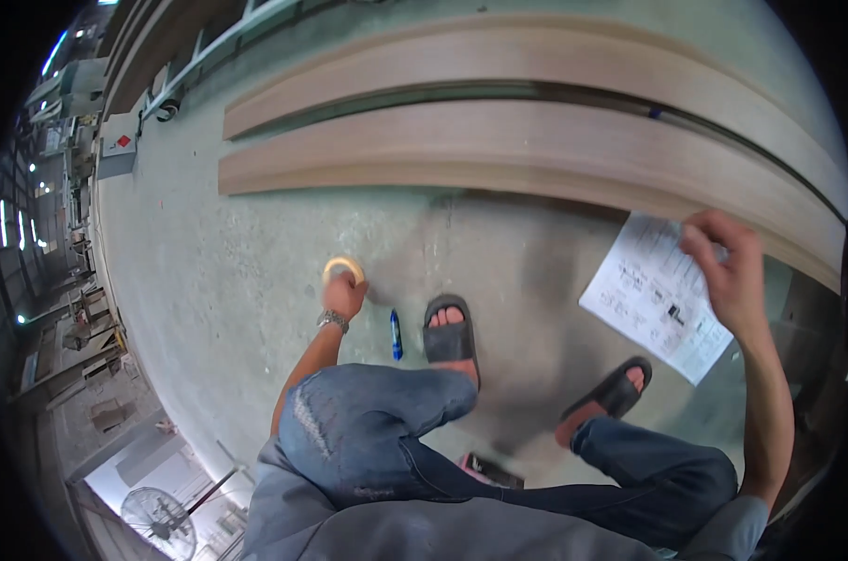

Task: Marking and applying labels to wooden boards on a factory floor using tape and a marker.

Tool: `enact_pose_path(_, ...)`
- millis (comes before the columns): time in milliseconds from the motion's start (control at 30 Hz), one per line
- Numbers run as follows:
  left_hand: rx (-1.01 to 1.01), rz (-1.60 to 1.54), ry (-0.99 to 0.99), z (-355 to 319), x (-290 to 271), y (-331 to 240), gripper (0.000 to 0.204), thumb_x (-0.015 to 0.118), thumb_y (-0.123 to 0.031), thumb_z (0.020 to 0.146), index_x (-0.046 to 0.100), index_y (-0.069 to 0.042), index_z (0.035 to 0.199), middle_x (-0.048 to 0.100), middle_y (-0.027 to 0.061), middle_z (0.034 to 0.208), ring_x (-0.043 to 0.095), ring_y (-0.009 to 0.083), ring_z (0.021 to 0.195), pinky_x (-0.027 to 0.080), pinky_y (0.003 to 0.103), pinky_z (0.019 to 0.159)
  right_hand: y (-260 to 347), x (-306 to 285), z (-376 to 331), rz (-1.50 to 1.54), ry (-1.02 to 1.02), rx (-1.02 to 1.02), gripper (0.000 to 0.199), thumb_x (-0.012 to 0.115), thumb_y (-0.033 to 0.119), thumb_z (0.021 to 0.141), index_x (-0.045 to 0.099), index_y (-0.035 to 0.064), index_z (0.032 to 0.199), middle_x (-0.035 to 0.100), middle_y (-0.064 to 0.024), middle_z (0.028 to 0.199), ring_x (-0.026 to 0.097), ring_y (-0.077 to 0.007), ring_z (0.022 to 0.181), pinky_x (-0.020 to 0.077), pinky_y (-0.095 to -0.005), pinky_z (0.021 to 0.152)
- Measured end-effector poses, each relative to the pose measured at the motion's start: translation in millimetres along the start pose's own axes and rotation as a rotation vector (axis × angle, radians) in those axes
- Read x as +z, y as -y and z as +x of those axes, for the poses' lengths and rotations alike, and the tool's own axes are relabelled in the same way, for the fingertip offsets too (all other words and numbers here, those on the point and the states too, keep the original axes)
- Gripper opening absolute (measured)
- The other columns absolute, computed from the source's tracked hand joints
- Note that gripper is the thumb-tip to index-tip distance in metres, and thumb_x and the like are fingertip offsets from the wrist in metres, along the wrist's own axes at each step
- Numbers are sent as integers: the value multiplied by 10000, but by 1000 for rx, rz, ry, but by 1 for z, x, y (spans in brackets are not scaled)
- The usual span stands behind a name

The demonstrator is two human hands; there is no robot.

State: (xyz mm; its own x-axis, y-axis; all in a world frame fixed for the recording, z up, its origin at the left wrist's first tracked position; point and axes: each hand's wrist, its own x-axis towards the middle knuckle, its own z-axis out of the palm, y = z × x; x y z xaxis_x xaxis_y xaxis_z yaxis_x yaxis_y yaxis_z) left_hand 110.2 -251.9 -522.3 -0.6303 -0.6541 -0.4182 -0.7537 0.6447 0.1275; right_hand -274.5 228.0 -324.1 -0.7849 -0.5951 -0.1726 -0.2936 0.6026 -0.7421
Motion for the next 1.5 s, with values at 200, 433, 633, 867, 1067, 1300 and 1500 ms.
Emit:
enact_pose_path(200,291,-956,261,29,-100,-130,127,647,-129,958,648,-4,938,744,76,956,632,95,808,497,283,716,41,4,35,-202,87,-416,100,677,51,839,667,-4,923,680,-166,859,676,-340,806,538,-394,732)
enact_pose_path(433,866,-708,772,-6,-250,-333,218,614,-66,970,518,12,1149,733,109,998,680,152,989,486,296,937,99,11,34,146,-173,-547,282,688,32,833,676,24,1114,693,-144,994,684,-279,883,554,-357,749)
enact_pose_path(633,1092,-651,450,-3,-213,-411,201,619,-72,975,532,17,1133,728,73,994,663,113,970,489,294,900,74,2,37,271,-335,-384,388,673,17,846,651,-9,1232,687,-161,1086,683,-214,904,567,-309,764)
enact_pose_path(867,1179,-698,131,-24,-180,-437,267,683,-148,918,534,-2,1085,704,130,830,645,200,670,489,327,615,59,13,30,416,-427,-434,390,666,-37,856,645,-19,1245,685,-151,1069,691,-204,918,578,-311,797)
enact_pose_path(1067,1114,-606,125,-27,-182,-443,257,678,-105,920,559,2,1121,737,84,903,612,107,745,476,284,682,51,14,34,420,-493,-420,322,677,-67,847,662,-28,1166,687,-126,1050,695,-185,910,571,-295,832)
enact_pose_path(1300,1194,-621,104,-29,-181,-444,239,655,-75,922,557,-7,1129,743,93,896,664,134,781,496,289,716,53,8,37,677,-446,-273,154,677,-30,884,680,-2,1035,705,-63,981,677,-118,905,556,-264,815)
enact_pose_path(1500,1197,-617,95,-25,-173,-445,250,663,-99,910,551,-30,1123,725,137,877,706,257,758,521,346,669,37,13,43,242,-673,-521,51,683,0,826,671,-1,875,646,-127,830,640,-240,739,498,-342,645)
